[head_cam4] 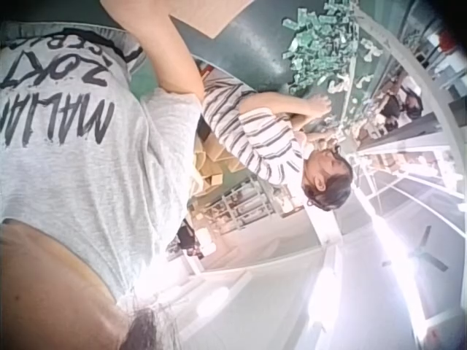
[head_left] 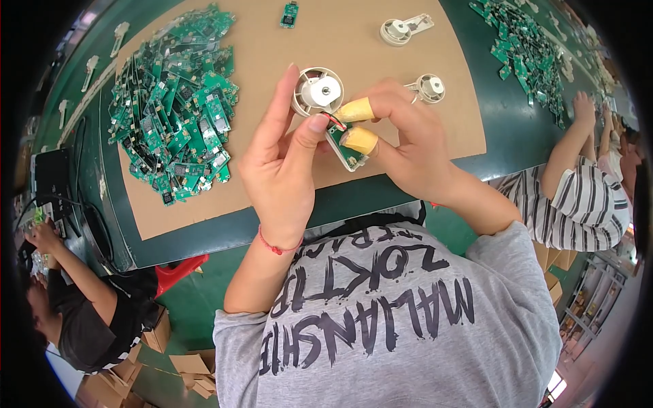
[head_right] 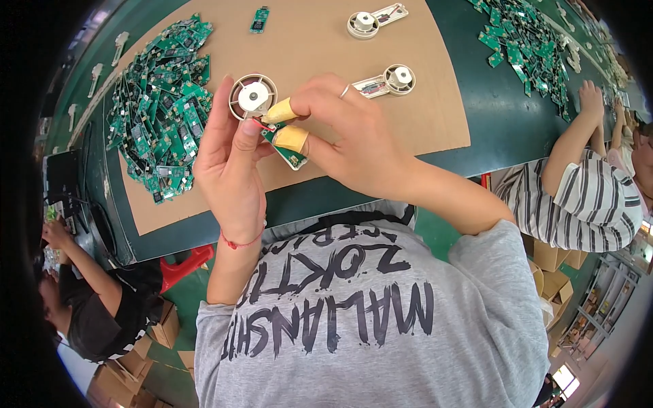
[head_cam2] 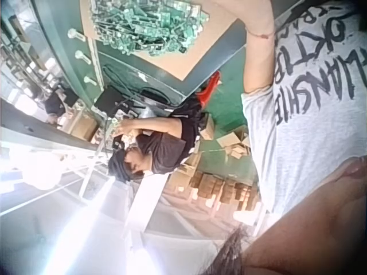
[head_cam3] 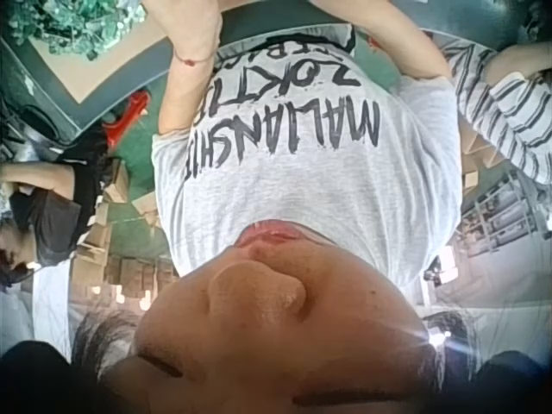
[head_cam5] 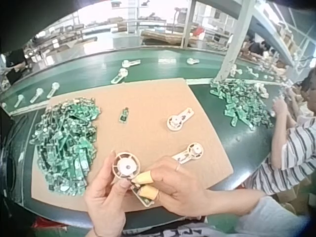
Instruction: The person assembles electronic components by inserting printed circuit boards into plastic housings by hand.
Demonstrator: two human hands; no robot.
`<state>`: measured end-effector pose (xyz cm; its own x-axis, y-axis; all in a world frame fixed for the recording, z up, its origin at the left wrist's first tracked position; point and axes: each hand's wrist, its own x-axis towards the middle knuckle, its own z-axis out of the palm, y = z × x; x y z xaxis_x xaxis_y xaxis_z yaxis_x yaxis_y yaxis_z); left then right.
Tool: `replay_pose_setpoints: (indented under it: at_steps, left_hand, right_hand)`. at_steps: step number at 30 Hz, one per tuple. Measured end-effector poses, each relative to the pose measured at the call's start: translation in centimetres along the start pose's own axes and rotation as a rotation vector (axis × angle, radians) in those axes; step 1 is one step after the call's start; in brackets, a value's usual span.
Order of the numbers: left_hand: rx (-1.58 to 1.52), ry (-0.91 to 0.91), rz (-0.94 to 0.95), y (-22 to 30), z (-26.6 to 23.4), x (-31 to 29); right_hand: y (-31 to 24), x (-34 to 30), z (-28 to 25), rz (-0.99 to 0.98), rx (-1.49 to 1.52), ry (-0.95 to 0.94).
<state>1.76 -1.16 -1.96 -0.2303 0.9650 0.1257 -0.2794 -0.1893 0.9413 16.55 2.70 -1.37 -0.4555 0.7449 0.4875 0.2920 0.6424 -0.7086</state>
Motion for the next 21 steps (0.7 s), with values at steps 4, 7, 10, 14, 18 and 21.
replay_pose_setpoints:
  at_steps: [4,7,10,14,18,21]
  left_hand:
    - [-0.057,0.002,-0.033,0.0,0.1,0.2]
    - [-0.039,-0.026,-0.068,0.0,0.1,0.2]
    - [-0.017,-0.042,-0.043,-0.3,0.0,0.3]
    - [-0.052,0.011,0.101,-1.2,0.8,0.8]
    - [0.046,0.022,0.064,-0.4,0.9,3.0]
    - [0.176,0.148,0.125,-0.1,-0.4,4.4]
  right_hand:
    - [0.2,0.1,0.1,0.021,-0.015,0.022]
    - [0.3,0.0,0.5,0.091,0.022,0.063]
    - [0.1,0.2,0.5,0.31,0.128,0.094]
    - [0.0,1.4,0.2,0.672,0.46,-0.369]
    - [0.5,4.3,0.5,0.573,0.401,-0.476]
    - [3.1,9.9,0.2,0.687,0.479,-0.461]
